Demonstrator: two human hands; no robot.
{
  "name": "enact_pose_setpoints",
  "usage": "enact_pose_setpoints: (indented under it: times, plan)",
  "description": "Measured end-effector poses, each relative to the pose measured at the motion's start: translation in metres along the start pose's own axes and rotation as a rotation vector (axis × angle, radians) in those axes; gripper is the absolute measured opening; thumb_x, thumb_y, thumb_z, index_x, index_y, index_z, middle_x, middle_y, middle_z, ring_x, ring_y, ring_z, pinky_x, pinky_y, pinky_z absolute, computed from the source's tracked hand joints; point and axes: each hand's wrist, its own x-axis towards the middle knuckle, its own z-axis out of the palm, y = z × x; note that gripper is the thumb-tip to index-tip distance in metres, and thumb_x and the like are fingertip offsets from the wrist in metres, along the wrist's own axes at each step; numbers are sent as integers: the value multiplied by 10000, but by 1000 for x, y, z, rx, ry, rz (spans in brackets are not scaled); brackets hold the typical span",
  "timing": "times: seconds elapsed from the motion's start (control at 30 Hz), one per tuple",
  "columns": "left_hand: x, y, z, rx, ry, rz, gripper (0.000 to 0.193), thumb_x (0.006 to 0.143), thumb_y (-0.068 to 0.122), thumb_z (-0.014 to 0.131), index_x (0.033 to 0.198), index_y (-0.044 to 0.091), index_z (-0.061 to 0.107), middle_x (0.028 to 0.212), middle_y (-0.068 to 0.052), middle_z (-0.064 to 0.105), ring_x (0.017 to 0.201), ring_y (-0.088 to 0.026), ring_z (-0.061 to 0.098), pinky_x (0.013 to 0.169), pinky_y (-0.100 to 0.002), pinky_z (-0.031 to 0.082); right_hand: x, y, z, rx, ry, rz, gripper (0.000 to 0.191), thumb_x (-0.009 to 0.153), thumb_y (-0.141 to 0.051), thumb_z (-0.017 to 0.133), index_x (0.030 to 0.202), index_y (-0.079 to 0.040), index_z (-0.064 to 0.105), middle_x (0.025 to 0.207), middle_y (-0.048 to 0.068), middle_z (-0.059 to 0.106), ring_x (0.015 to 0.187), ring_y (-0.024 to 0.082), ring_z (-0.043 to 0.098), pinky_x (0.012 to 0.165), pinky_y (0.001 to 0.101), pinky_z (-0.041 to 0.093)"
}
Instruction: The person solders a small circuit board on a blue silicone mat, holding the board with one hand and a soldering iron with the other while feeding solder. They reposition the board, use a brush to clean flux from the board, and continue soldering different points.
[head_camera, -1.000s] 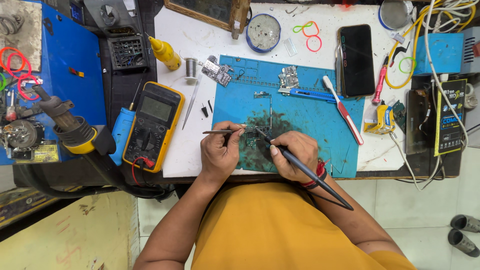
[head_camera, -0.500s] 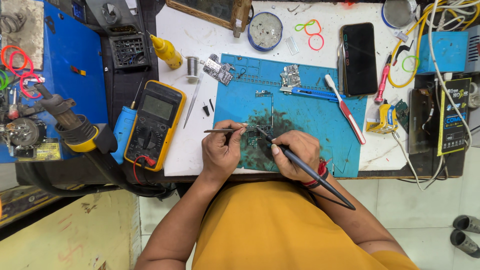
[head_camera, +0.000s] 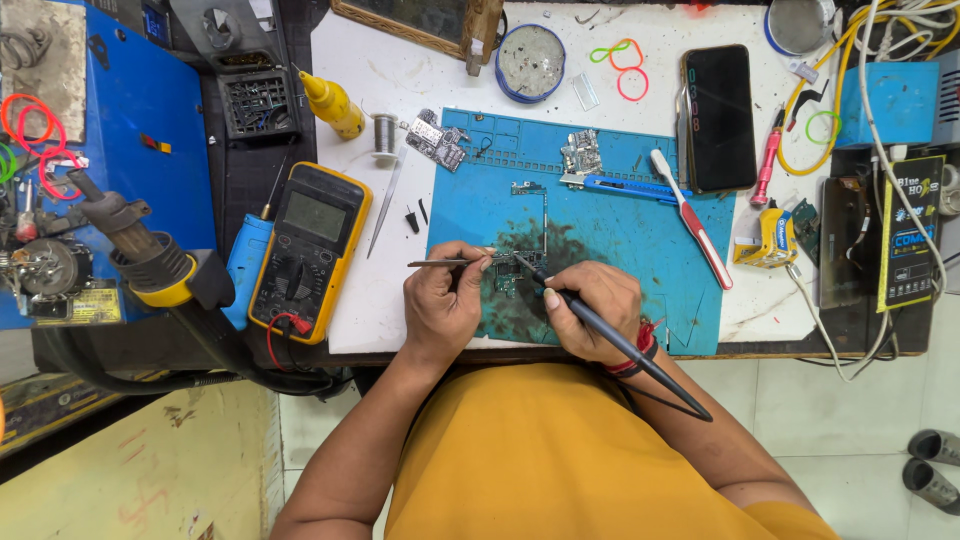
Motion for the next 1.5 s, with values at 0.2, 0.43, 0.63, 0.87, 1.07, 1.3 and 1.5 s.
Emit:
enact_pose_setpoints:
  times: [0.2,0.43,0.63,0.87,1.07,1.3,1.5]
  plan:
    - [0,1,0,8,6,1,87,1022,53,666,1078,36,601,1002,-92,782,746,-60,698,616,-210,545,0,0,0,-8,7,6,78,879,-71,695,910,-32,634,763,106,682,648,263,674,615,351,519]
    - [0,2,0,8,7,6,91,1027,57,663,1085,35,597,1019,-98,780,791,-80,722,649,-218,564,1,0,0,-5,-4,8,78,880,-71,698,910,-29,639,757,108,678,645,264,669,614,351,515]
    - [0,2,0,5,7,-12,86,1022,59,668,1077,36,604,1006,-94,783,768,-78,713,638,-219,558,0,0,0,-7,1,7,79,880,-72,698,913,-35,638,758,106,676,651,264,671,619,352,516]
    - [0,3,1,3,11,-18,87,1018,55,672,1072,35,607,999,-90,784,762,-75,706,635,-220,554,0,0,0,3,4,-3,76,889,-73,695,910,-34,632,774,108,686,660,263,679,624,350,522]
    - [0,2,0,2,12,-15,89,1018,46,670,1076,33,604,1006,-93,782,786,-81,720,647,-222,563,0,0,0,0,-3,-2,72,884,-73,694,899,-34,636,765,106,683,646,258,674,612,347,516]
    - [0,2,0,0,10,-9,92,1016,40,672,1078,34,603,1002,-95,782,791,-85,726,644,-220,567,0,0,0,-1,-8,-2,72,877,-68,699,896,-32,639,761,107,682,633,256,668,603,348,511]
    - [0,1,1,3,10,-10,92,1015,42,674,1076,37,605,1006,-96,783,795,-88,730,651,-222,569,0,0,0,-4,0,-1,74,876,-66,695,901,-33,634,763,107,682,644,259,673,610,349,516]
